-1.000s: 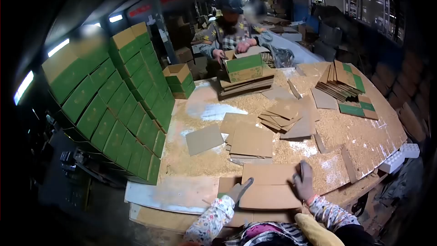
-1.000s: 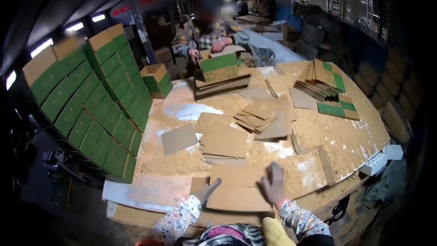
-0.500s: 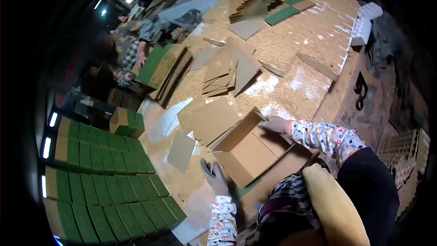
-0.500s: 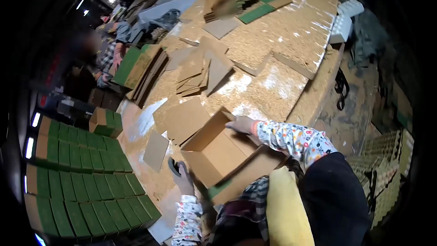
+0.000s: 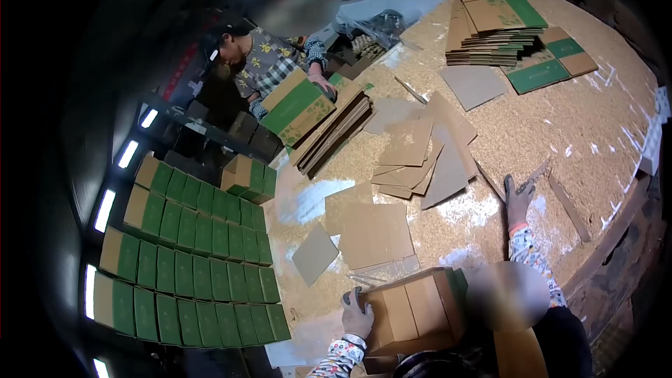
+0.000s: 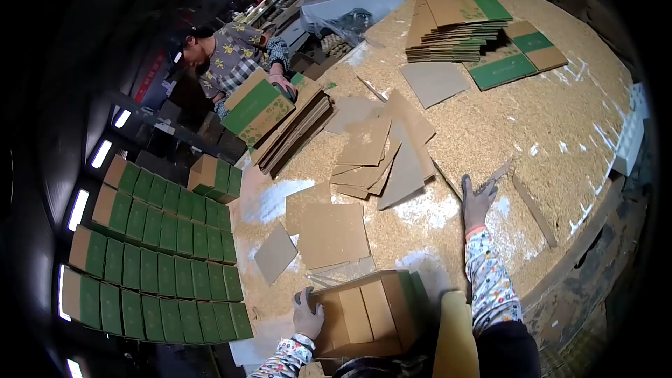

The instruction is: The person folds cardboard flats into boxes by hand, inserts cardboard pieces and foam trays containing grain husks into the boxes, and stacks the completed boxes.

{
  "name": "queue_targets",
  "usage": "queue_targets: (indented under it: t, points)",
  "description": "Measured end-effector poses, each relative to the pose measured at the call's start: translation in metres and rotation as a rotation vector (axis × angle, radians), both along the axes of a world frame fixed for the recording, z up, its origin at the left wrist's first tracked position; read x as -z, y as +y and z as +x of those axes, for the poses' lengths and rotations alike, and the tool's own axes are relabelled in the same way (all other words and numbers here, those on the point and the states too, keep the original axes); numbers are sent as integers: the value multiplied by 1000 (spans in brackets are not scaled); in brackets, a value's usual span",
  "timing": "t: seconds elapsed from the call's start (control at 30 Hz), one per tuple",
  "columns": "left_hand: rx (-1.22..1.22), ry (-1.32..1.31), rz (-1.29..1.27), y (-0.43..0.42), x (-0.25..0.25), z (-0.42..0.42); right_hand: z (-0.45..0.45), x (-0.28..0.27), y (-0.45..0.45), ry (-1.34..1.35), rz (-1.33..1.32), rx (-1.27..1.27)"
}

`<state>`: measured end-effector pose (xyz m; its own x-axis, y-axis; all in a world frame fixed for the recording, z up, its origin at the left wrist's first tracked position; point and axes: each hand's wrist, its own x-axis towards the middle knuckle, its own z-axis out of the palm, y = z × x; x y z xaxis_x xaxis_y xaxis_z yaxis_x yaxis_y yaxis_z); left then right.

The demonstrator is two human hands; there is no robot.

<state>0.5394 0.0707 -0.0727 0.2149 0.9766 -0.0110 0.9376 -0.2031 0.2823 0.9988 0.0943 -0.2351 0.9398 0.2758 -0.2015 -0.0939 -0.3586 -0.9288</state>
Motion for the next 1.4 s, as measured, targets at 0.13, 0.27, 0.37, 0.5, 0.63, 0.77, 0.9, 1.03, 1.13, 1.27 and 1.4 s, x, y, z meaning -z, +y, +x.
queue_targets:
  t: [0.13,0.27,0.37,0.5,0.63,0.77,0.9,1.03,1.13,1.27,1.4]
  points:
    - [-5,73,-7,7,-5,2,-15,-20,17,203,561,66]
    - [-40,29,-45,1,-7,-4,9,25,41,38,580,157]
    - [-122,-33,-58,-11,-6,-8,44,30,14,968,781,-89]
    - [-302,-893,-143,-2,24,-35,-26,-74,-79,1123,862,-258]
    - [-308,-1320,-405,34,84,-66,-52,-120,-160,1021,620,-564]
    - [263,-864,-230,71,83,-44,-95,-218,-179,736,335,-660]
    - [292,-594,415,80,107,-13,-143,-277,-151,417,69,-1033]
    - [-373,-1498,-550,70,111,15,-193,-220,-131,327,84,-1215]
    - [-345,-1748,-707,67,94,-26,-188,-159,-131,484,-54,-1219]
    - [-339,-931,-447,103,77,-59,-189,-112,-138,-63,-151,-1049]
    - [-493,-195,-399,164,112,-51,-246,-167,-128,-181,-408,-931]
